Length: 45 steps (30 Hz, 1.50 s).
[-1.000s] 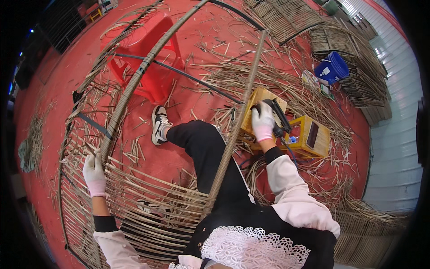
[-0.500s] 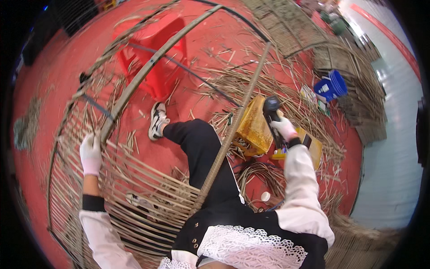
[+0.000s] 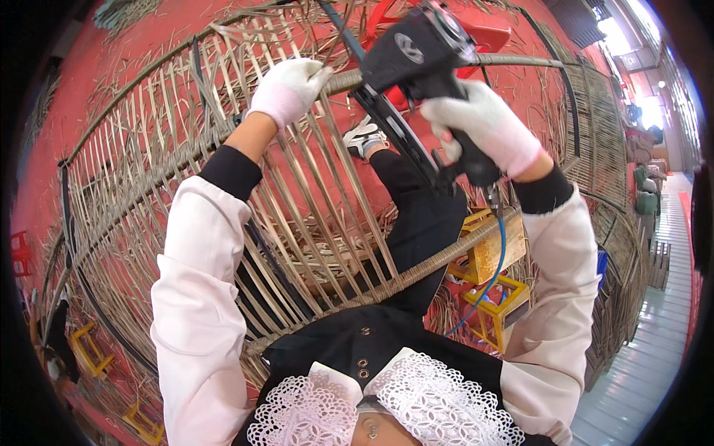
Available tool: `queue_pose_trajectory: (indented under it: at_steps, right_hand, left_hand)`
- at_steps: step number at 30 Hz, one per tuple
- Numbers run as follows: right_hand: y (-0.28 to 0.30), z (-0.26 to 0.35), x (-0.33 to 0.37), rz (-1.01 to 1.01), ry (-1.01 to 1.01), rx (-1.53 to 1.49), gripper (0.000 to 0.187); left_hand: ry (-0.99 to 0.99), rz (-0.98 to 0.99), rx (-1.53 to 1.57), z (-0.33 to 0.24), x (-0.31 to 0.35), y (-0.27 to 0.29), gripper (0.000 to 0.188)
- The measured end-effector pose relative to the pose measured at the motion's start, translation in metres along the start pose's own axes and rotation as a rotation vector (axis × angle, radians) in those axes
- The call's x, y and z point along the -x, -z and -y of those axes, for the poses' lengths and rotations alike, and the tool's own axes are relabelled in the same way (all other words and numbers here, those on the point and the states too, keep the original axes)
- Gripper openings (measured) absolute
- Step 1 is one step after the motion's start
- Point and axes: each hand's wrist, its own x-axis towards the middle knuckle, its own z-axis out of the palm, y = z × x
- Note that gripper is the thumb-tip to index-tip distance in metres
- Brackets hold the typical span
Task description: The person sits on the floor and weaves thin bamboo strips around a metal frame to form a basket. They repeatedly thread strips through the frame, pull them tight, and use a staple gun to secure the ends.
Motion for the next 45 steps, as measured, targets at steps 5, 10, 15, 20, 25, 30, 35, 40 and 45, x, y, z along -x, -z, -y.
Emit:
queue_pose_trajectory:
  at_steps: [5,10,15,20,25,30,35,40,45]
  right_hand:
    - [-0.021,0.029,-0.043,0.003,-0.024,0.178,0.031]
    - [-0.021,0.051,-0.052,0.024,-0.064,0.302,0.033]
    - [-0.018,0.045,-0.051,0.069,-0.077,0.372,0.032]
    - [0.009,-0.031,0.048,-0.142,-0.131,-0.122,0.028]
    - [0.075,-0.156,0.216,-0.425,-0.257,-0.338,0.025]
    - [0.111,-0.311,0.250,-0.860,-0.610,0.100,0.020]
    - [0.076,-0.442,0.197,-1.150,-0.882,0.555,0.055]
    - [0.027,-0.498,0.162,-1.210,-0.799,0.795,0.075]
    - [0.023,-0.496,0.158,-1.256,-0.733,0.744,0.078]
  left_hand:
    - [0.042,0.019,-0.082,0.000,-0.002,-0.002,0.043]
    - [-0.019,-0.021,-0.063,0.002,0.002,-0.005,0.026]
    - [0.060,0.006,-0.002,0.004,-0.001,-0.004,0.029]
    - [0.116,-0.002,0.138,0.004,-0.002,-0.007,0.046]
    - [0.010,0.031,-0.005,0.008,-0.004,-0.006,0.043]
    - [0.035,0.223,0.030,0.019,-0.005,-0.007,0.048]
    - [0.013,0.254,0.203,0.027,-0.007,-0.005,0.046]
    - [0.164,0.271,0.230,0.024,-0.007,-0.003,0.041]
    - [0.084,0.210,0.117,0.017,-0.008,-0.006,0.040]
